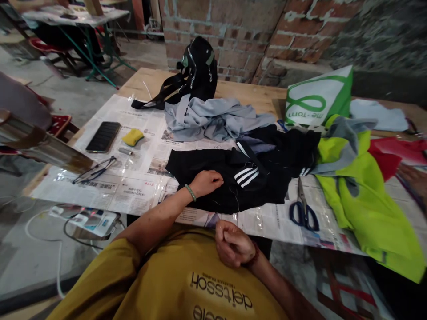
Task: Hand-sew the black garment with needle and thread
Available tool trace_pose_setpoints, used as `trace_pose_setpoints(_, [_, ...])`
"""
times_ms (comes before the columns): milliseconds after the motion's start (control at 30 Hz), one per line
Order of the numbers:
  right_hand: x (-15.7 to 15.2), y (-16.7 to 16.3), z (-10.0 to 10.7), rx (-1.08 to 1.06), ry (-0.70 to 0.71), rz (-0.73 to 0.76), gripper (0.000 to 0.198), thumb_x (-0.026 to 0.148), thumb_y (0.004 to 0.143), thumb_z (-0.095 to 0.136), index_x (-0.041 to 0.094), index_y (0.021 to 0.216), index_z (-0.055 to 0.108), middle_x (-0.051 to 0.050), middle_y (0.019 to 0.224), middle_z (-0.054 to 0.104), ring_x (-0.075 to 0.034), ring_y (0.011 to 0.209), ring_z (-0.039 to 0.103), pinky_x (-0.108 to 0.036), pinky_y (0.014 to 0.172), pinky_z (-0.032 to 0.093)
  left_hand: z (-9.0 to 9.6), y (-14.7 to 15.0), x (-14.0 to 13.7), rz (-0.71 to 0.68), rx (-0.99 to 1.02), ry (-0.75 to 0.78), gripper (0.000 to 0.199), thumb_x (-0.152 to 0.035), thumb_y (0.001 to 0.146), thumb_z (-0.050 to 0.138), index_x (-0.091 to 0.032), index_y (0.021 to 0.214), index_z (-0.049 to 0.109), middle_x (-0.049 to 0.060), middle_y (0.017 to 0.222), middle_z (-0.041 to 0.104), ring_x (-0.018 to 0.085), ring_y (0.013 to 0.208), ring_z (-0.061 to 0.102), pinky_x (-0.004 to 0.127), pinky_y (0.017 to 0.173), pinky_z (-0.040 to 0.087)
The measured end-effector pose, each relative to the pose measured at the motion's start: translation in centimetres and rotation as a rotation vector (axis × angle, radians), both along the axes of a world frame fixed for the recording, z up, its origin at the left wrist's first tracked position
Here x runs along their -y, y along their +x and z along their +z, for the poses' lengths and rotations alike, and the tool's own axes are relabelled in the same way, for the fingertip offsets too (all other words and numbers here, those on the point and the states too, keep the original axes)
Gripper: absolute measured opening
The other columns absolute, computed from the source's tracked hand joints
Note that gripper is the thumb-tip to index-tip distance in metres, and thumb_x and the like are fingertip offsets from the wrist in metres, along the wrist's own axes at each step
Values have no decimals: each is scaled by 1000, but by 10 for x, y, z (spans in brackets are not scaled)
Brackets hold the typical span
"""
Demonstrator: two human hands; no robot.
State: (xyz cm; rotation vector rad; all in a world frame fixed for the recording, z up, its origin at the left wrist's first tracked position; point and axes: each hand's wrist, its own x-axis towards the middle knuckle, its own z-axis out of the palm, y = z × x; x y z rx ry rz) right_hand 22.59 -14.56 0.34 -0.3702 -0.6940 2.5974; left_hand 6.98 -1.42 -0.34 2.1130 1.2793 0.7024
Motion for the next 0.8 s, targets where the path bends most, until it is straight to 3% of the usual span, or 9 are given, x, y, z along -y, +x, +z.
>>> trace_pose_setpoints(167, [6, -5, 6, -327, -43, -47, 21, 38, 83, 55, 22, 78, 44, 11, 40, 48, -5, 20, 31, -14, 26, 33, -6, -2, -5, 38, 85, -44, 16, -24, 78, 54, -19, 80, 70, 0, 81, 68, 12, 75, 62, 22, 75, 47])
trace_pose_setpoints(233, [1, -7, 15, -313, -23, -140, 17, 35, 85, 53, 22, 78, 46, 11, 43, 48, -4, 22, 32, -14, 27, 34, -6, -3, -4, 32, 98, -44, 16, -25, 78, 55, -19, 79, 70, 0, 81, 68, 12, 75, 62, 22, 75, 47])
trace_pose_setpoints(433, [-36, -9, 28, 377, 132, -506, 20, 32, 76, 65, 19, 85, 53, 5, 60, 56, -6, 41, 49, -15, 35, 40, -5, -6, 0, 0, 221, -42, 14, -23, 77, 57, -17, 79, 70, 1, 80, 68, 12, 75, 62, 21, 74, 47])
trace_pose_setpoints(567, [-50, -7, 18, 740, 242, -590, 30, 43, 75, 61, 19, 90, 51, 5, 53, 55, -7, 36, 46, -14, 29, 30, -3, -6, 3, -17, 292, -18, 13, -21, 77, 58, -16, 78, 69, 2, 78, 68, 11, 73, 62, 21, 72, 48])
trace_pose_setpoints(667, [-51, -6, 10, 882, 290, -574, 34, 49, 76, 57, 21, 94, 51, 8, 46, 51, -6, 30, 40, -13, 27, 23, 0, -6, 4, -43, 304, 16, 12, -19, 76, 58, -15, 76, 69, 3, 77, 68, 11, 71, 62, 20, 70, 47])
trace_pose_setpoints(800, [-51, -5, 7, 884, 295, -603, 34, 49, 76, 56, 22, 94, 51, 9, 44, 47, -5, 30, 36, -13, 28, 21, 1, -5, 4, -41, 304, 36, 11, -17, 75, 58, -14, 75, 69, 3, 75, 68, 11, 69, 62, 19, 68, 47])
